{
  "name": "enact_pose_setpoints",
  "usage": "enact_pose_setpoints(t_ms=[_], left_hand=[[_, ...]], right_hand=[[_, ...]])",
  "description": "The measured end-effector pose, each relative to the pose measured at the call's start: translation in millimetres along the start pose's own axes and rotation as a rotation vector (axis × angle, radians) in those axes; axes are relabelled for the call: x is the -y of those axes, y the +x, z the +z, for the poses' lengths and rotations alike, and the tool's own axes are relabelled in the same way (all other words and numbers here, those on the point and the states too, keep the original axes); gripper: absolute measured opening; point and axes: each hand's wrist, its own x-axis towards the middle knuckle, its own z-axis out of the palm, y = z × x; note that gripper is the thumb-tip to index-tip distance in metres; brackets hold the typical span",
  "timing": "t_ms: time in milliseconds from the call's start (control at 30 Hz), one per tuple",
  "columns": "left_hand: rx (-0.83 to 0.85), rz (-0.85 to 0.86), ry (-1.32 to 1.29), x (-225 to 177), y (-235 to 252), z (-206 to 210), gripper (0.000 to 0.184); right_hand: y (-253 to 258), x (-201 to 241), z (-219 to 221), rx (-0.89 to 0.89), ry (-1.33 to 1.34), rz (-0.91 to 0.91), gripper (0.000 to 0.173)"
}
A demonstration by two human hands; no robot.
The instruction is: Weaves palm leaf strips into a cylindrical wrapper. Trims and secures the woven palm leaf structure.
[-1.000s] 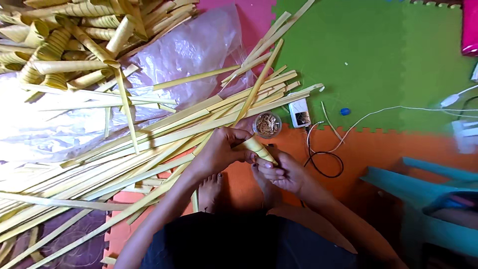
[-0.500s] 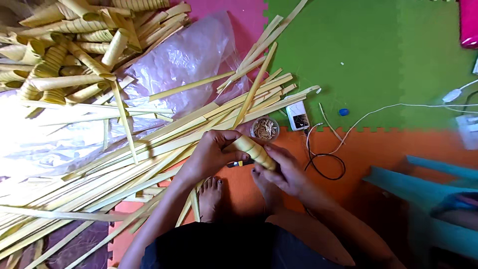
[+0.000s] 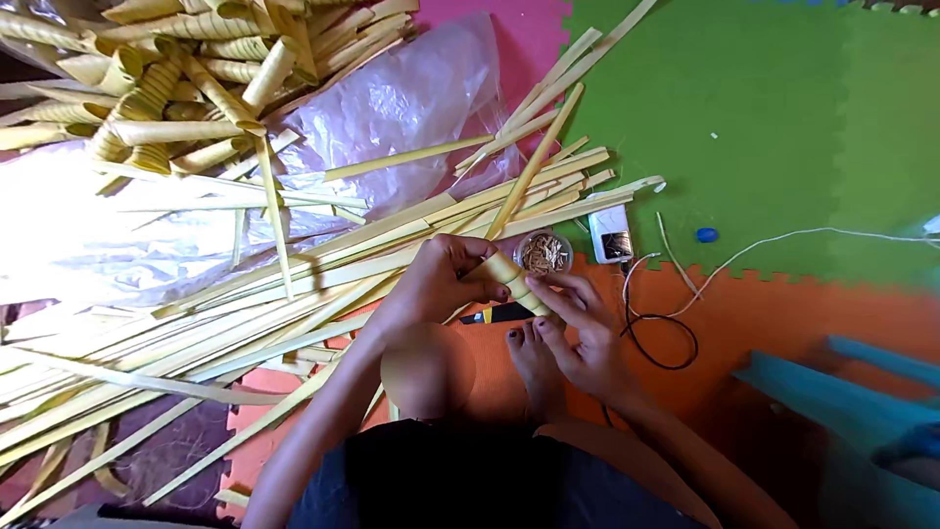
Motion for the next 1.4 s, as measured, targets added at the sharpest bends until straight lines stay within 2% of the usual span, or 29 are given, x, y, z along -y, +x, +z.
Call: enact_pose_setpoints(t_ms=[33,100,133,167,200,233,267,300,367,400,433,533,567,667,700,733,800,833,867,933,967,1000,1067,1100,1133,1233,1267,1367,1400], left_hand=[[0.024,-0.010,-0.031,-0.8,1.0,-1.2,0.016],[0.063,-0.033,-0.090,-3.1,1.5,-2.7,0.019],[0.064,-0.036,-0.100,-4.0,0.7,-2.1,0.019],[0.055,-0.031,-0.103,-4.4,0.4,-1.9,0.018],[0.046,-0.021,-0.102,-4.2,0.8,-2.7,0.017],[0.038,-0.009,-0.099,-3.8,0.9,-3.9,0.017],[0.035,-0.004,-0.090,-3.6,0.6,-5.0,0.018],[0.041,-0.005,-0.083,-3.4,0.5,-5.8,0.018],[0.071,-0.014,-0.085,-2.4,1.3,-8.5,0.019],[0.085,-0.017,-0.089,-2.1,1.0,-8.7,0.019],[0.089,-0.016,-0.096,-3.1,0.3,-7.3,0.018],[-0.043,-0.048,-0.051,-26.5,-14.5,18.6,0.012],[-0.079,-0.063,-0.030,-33.3,-18.9,26.7,0.011],[0.049,-0.039,-0.077,-16.5,-8.4,3.7,0.017],[0.102,-0.024,-0.101,-8.7,-3.4,-5.3,0.020],[0.118,-0.013,-0.114,-5.1,-0.9,-9.2,0.021],[0.078,-0.009,-0.113,-7.8,-4.3,-5.7,0.018],[0.033,-0.021,-0.100,-14.3,-10.1,3.3,0.015],[-0.025,-0.034,-0.079,-23.7,-17.9,18.1,0.012],[-0.075,-0.049,-0.064,-32.5,-25.3,31.8,0.010],[-0.075,-0.048,-0.066,-32.5,-26.2,33.7,0.010],[-0.076,-0.040,-0.066,-31.4,-25.7,33.6,0.010],[-0.089,-0.044,-0.063,-32.6,-24.5,31.5,0.011],[-0.094,-0.062,-0.057,-34.6,-24.5,30.5,0.012],[-0.091,-0.082,-0.054,-36.7,-24.2,30.0,0.013],[-0.080,-0.113,-0.052,-40.3,-23.5,28.8,0.012],[-0.080,-0.113,-0.049,-39.7,-24.0,29.0,0.013],[-0.115,-0.116,-0.054,-41.9,-24.4,28.7,0.012],[-0.125,-0.120,-0.056,-42.6,-25.3,29.2,0.012]], right_hand=[[0.5,4.9,-0.4,0.001,0.145,0.123,0.035],[5.8,19.5,-3.6,0.023,0.578,0.541,0.039],[6.0,21.9,-4.2,0.022,0.630,0.596,0.040],[2.8,18.8,-3.3,0.005,0.507,0.484,0.036],[-1.8,10.6,-2.7,-0.016,0.278,0.268,0.032],[-4.3,3.8,-3.6,-0.012,0.058,0.072,0.037],[-5.5,0.9,-3.4,-0.010,-0.041,-0.020,0.039],[-6.7,2.9,-2.8,-0.004,0.037,0.039,0.037],[-3.4,17.2,-4.7,0.045,0.500,0.454,0.037],[-2.6,20.5,-6.1,0.052,0.653,0.579,0.039],[-4.7,19.4,-6.4,0.042,0.606,0.538,0.038],[-13.7,1.5,-7.8,0.020,0.008,0.007,0.039],[-15.4,1.7,-7.6,0.012,0.015,0.007,0.037],[-13.1,19.7,-8.9,0.044,0.601,0.505,0.037],[-14.7,19.6,-9.2,0.042,0.592,0.495,0.035],[-17.9,15.3,-8.5,0.026,0.422,0.339,0.032],[-22.2,3.6,-10.2,0.009,-0.003,-0.003,0.040],[-23.6,3.4,-10.7,-0.001,-0.036,-0.024,0.040],[-24.5,7.1,-11.5,0.004,0.098,0.091,0.037],[-22.9,19.9,-14.0,0.046,0.548,0.485,0.039],[-24.2,20.6,-14.6,0.044,0.625,0.536,0.040],[-27.4,16.3,-13.7,0.026,0.529,0.437,0.037],[-32.1,0.6,-13.2,0.007,0.091,0.067,0.041],[-33.0,-2.5,-12.7,-0.008,-0.019,-0.012,0.042],[-34.5,-1.2,-12.5,-0.013,0.041,0.040,0.040],[-30.6,14.6,-15.0,0.036,0.627,0.511,0.040],[-31.7,13.2,-14.6,0.026,0.592,0.461,0.039],[-32.3,-2.2,-20.8,0.031,-0.009,-0.014,0.038],[-32.2,-1.0,-22.5,0.029,-0.009,-0.006,0.036]])
